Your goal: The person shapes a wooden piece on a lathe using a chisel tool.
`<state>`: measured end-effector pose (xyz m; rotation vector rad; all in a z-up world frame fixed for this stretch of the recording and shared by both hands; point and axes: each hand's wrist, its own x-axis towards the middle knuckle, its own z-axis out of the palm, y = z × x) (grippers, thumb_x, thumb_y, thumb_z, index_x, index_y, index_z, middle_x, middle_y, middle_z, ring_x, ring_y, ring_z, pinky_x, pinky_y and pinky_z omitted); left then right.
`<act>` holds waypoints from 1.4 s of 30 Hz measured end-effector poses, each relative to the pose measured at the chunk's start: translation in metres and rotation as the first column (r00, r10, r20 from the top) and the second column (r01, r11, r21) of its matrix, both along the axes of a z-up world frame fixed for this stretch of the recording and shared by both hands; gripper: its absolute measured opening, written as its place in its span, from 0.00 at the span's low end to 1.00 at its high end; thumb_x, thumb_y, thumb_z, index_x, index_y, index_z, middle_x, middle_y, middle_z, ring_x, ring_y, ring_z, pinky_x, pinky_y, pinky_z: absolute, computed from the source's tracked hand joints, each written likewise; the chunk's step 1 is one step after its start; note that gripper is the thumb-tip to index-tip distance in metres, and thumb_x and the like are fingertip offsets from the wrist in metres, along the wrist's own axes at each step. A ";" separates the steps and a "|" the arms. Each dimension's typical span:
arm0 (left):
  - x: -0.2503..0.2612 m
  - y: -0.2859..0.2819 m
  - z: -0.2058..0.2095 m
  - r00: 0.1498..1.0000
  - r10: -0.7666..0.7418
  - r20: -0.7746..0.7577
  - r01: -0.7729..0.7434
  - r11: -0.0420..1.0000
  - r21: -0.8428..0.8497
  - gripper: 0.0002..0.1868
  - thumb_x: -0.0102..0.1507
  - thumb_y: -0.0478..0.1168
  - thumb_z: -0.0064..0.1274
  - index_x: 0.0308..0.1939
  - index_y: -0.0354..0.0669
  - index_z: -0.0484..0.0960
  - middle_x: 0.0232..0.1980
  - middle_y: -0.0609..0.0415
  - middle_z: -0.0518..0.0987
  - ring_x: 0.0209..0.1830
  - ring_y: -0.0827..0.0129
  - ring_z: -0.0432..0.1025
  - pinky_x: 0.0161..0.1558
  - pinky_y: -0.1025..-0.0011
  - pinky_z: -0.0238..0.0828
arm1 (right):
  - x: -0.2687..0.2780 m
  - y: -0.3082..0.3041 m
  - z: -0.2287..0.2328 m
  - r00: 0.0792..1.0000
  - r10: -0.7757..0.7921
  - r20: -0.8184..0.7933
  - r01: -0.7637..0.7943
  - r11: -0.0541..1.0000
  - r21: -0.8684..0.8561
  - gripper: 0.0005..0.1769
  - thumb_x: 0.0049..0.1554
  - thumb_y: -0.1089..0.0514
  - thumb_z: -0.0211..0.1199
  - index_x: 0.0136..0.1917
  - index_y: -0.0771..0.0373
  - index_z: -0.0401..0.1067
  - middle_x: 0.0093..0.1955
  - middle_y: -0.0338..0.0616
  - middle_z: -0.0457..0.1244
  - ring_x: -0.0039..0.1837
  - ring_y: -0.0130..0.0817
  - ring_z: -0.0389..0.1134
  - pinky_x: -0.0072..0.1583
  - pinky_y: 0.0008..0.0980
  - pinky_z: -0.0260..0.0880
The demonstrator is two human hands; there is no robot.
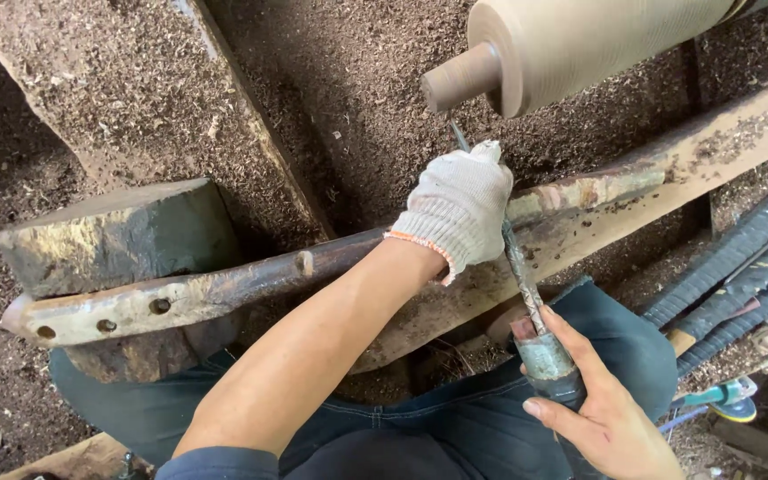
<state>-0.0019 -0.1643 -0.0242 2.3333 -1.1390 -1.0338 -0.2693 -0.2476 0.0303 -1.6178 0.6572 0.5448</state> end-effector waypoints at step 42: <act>-0.021 -0.025 -0.018 0.998 0.021 0.055 -0.020 1.000 -0.019 0.11 0.57 0.37 0.54 0.43 0.42 0.84 0.49 0.39 0.79 0.46 0.45 0.78 0.47 0.54 0.77 | -0.005 -0.054 -0.005 0.977 0.205 0.063 -0.198 0.974 -0.110 0.56 0.49 0.60 0.73 0.83 0.64 0.47 0.81 0.52 0.53 0.81 0.41 0.52 0.73 0.38 0.50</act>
